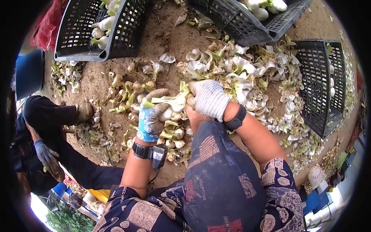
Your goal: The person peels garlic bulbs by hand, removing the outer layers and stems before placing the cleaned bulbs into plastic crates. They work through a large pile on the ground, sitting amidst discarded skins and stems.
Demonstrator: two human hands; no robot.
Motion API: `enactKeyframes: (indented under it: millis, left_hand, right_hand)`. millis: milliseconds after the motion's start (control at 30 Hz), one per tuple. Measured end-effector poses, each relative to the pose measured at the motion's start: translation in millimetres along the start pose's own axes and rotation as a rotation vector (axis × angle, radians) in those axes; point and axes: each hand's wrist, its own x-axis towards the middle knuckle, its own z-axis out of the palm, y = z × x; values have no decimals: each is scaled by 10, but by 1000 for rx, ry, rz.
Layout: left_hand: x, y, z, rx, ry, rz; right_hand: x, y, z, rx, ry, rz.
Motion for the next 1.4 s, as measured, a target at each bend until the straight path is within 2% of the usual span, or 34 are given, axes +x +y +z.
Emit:
enactKeyframes:
  millis: [33, 100, 167, 233, 300, 367, 400, 433, 500, 533, 567, 600, 633, 667, 700, 733, 767, 833, 900, 933, 967, 1033, 1067, 1100, 1167, 1200, 1233, 1300, 1333, 1367, 1400]
  left_hand:
    - [3, -24, 9, 0, 2, 0]
    - [-6, -84, 44, -249, 14, 20]
    - [-5, -111, 33, -235, 7, 2]
    - [-25, -141, 8, -487, -46, 3]
    - [-22, -179, -145, -769, -72, -34]
    - [-51, -188, -299, -903, 29, -133]
    - [-47, -173, -284, -818, 129, -105]
    - [-31, -183, -314, -921, 76, -133]
    - [30, -217, -171, -1110, -261, -140]
    - [96, -248, -12, -1021, -341, -110]
    - [65, -196, 194, -655, -34, -161]
    - [157, -270, 227, -362, -31, -9]
    - [366, -349, -7, -684, -265, -22]
    - [551, -454, -227, -252, -30, 70]
    - [533, -307, -70, 10, 127, 181]
    - [803, -337, -330, -126, 31, 257]
    - [895, -256, -507, -393, -61, 15]
    - [927, -225, -457, -447, 82, -50]
    - [995, -378, -733, -285, 101, -2]
    - [909, -470, -688, 314, 50, 268]
    - [855, -549, -696, 796, -8, 432]
    - [617, -450, -18, 109, -16, 199]
    - [592, -426, 52, 229, -56, 257]
    - [440, -262, 366, 97, 76, 195]
    - [496, -169, 180, 47, 98, 142]
    - [512, -90, 198, -10, 162, 78]
    - [537, -134, 183, 6, 34, 203]
    - [485, -168, 465, 152, -213, 298]
    - [506, -261, 414, 18, -170, 43]
    - [483, -212, 419, 177, -177, -24]
    - [379, -85, 666, -30, -301, -18]
  right_hand:
    - [-4, 4, 5, 0, 4, -9]
    - [-10, -19, -14, -61, 2, -1]
    - [29, -24, -68, -131, 7, -5]
    - [59, 22, -114, -199, -3, 71]
    - [72, 193, -127, -232, 113, 240]
    - [45, 435, -82, -297, 156, 227]
    - [43, 365, -116, -276, 58, 238]
    - [9, 267, -160, -260, -39, 252]
    - [18, 110, -72, -174, -185, 171]
    - [67, 31, 30, -191, -288, 220]
    - [46, 137, 265, 71, -278, 18]
    - [22, 600, 1026, 403, 34, -272]
    - [73, 76, 365, 395, -144, 4]
    - [42, -168, 55, 255, -161, 93]
    - [47, -242, -106, 193, -289, 101]
    - [-30, -272, -228, 309, -273, -22]
    - [-83, -317, -320, 428, -260, -172]
    - [-68, -453, -534, 168, -358, 1]
    - [-84, -233, -196, 26, 454, 85]
    - [-63, -250, -114, 92, 521, 184]
    - [-17, -252, -152, 91, 520, 179]
    - [15, -271, -287, 284, -145, 54]
    - [-21, -239, -280, 130, -112, 12]
    - [-61, -163, -345, 126, -103, 23]
    - [-137, 31, -450, 453, 113, 169]
    - [-56, 115, -306, 758, 358, 103]
    - [-93, 277, -213, 471, 320, 11]
    - [-185, -28, -249, 534, 159, -5]
    - [-284, -232, -392, 431, 105, 149]
    - [-195, -35, -95, 1145, 178, -12]
    - [-287, 65, -110, 1210, 279, 0]
